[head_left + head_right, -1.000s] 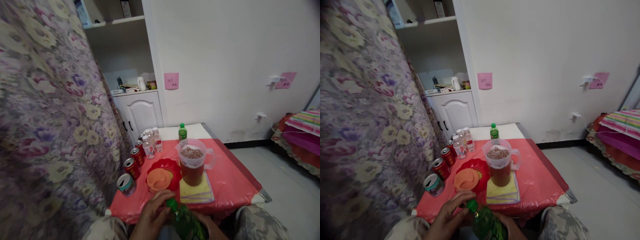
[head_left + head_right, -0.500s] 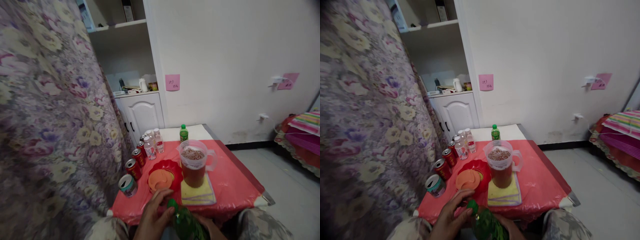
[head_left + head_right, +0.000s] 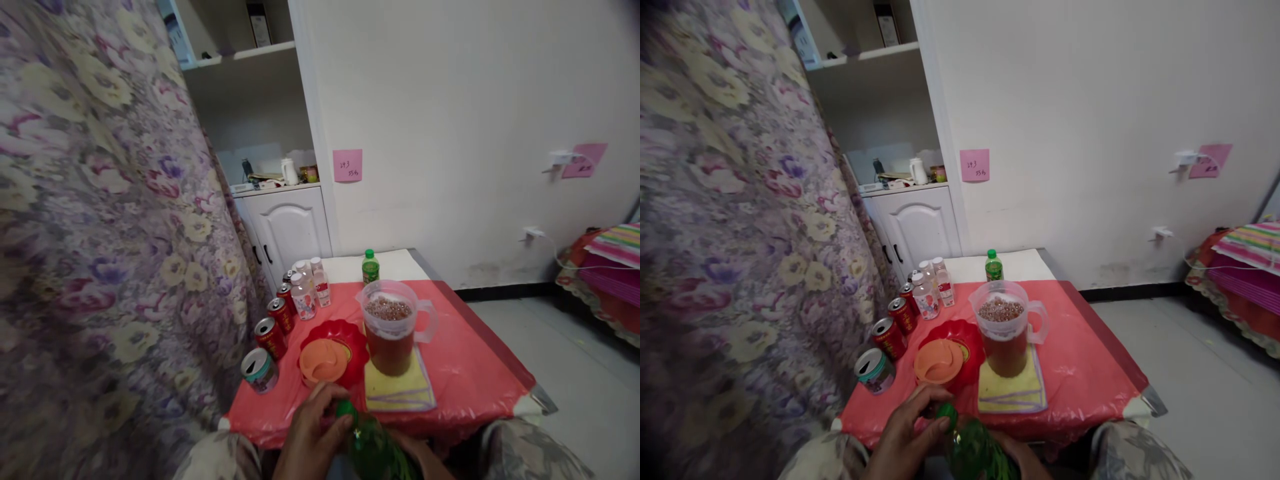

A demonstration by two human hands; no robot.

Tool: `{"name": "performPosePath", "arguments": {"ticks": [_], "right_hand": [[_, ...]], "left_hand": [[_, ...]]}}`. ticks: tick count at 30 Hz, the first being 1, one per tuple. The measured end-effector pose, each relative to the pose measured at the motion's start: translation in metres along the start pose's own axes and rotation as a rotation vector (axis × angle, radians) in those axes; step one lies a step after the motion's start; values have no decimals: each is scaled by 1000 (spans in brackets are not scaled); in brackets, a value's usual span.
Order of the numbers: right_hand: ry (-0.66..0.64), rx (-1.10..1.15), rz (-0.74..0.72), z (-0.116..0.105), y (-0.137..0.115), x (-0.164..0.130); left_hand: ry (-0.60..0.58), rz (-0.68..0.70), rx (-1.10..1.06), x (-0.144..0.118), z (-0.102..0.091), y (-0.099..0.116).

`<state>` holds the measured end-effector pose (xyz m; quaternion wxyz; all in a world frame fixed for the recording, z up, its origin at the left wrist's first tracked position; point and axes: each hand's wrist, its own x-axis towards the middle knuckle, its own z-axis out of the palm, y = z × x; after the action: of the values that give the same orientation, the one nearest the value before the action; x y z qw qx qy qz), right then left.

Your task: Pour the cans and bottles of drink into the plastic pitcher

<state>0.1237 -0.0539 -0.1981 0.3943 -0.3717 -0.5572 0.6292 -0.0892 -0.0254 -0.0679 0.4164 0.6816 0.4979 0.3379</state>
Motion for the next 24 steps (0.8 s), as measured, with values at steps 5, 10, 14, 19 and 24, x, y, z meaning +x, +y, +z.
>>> {"name": "performPosePath", "arguments": {"ticks": [5,10,14,19,24], "right_hand": [[-11,10,-24,2,-17,-4],[-19,0,-5,2,-22,-7],[-35,19,-35,2,-21,-5],[-9,5,-6,1,-19,-6],[13,-46,46,0,-18,-9]], "left_hand": [[-47,51,-80,0,-2,6],[37,39,42,0,0,6],[-19,41,-42,0,0,0],[-16,42,-10,1,-3,2],[21,18,33,3,-1,5]]}}
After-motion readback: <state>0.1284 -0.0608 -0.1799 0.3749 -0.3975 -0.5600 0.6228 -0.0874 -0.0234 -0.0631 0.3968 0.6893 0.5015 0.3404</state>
